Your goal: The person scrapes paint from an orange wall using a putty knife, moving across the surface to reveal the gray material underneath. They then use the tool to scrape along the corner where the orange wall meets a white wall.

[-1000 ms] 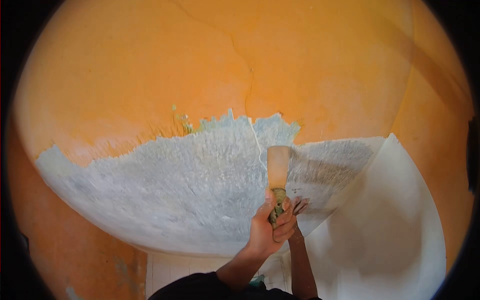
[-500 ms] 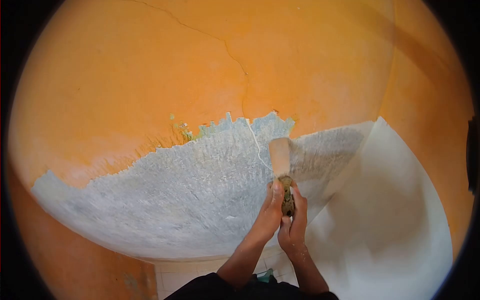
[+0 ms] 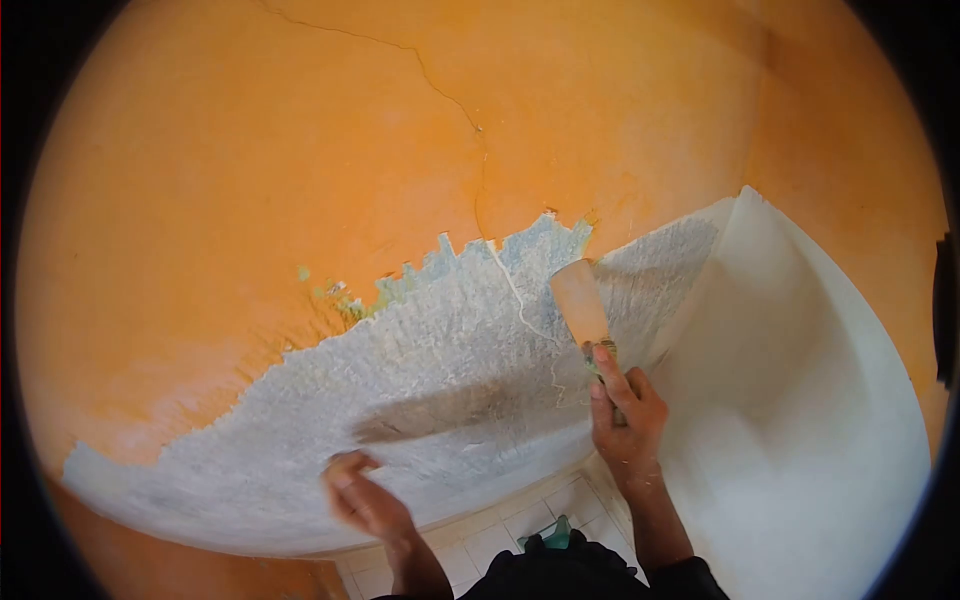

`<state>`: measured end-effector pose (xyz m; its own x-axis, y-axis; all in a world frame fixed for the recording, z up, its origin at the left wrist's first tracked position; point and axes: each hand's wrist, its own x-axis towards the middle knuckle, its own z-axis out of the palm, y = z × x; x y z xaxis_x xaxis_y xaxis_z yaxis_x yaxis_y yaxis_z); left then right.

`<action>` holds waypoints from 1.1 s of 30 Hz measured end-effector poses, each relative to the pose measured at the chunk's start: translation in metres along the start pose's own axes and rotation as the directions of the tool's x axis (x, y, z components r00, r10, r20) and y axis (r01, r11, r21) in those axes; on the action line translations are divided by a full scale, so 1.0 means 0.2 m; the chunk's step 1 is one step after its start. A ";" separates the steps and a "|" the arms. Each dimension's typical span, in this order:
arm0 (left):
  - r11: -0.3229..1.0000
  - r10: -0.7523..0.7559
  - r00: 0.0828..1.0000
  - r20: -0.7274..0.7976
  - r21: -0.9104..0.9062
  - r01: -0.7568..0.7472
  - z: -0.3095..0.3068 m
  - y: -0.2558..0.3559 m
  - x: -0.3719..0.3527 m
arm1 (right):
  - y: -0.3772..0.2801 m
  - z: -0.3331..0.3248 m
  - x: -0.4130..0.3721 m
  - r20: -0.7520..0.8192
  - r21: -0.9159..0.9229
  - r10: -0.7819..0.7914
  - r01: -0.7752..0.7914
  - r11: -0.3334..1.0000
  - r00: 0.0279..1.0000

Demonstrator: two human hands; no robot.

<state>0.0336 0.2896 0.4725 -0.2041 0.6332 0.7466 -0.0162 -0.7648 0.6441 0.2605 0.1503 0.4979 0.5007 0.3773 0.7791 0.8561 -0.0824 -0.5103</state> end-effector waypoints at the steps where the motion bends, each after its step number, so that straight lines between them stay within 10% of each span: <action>1: 0.996 0.084 0.977 -0.196 0.042 -0.077 -0.03 -0.03 0.04 | -0.01 -0.03 -0.01 0.030 -0.010 0.024 -0.024 1.000 0.999; 4: 0.938 0.124 0.939 -0.321 0.346 -0.006 -0.03 -0.14 0.13 | -0.08 -0.12 0.01 0.066 -0.045 0.069 -0.066 0.997 0.995; 15: 0.824 0.532 0.799 -0.282 0.392 -0.410 -0.03 -0.41 0.11 | -0.12 -0.10 0.06 0.044 0.000 0.090 -0.090 0.996 0.995; 33: 0.880 0.452 0.825 -0.338 0.319 -0.352 -0.01 -0.36 0.08 | -0.20 -0.19 0.18 0.044 -0.036 0.064 -0.063 0.997 0.997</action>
<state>0.0294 0.3553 0.4374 -0.5065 0.1362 0.8514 0.3702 -0.8575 0.3574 0.2499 0.1310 0.5599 0.5486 0.4115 0.7278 0.8270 -0.1395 -0.5446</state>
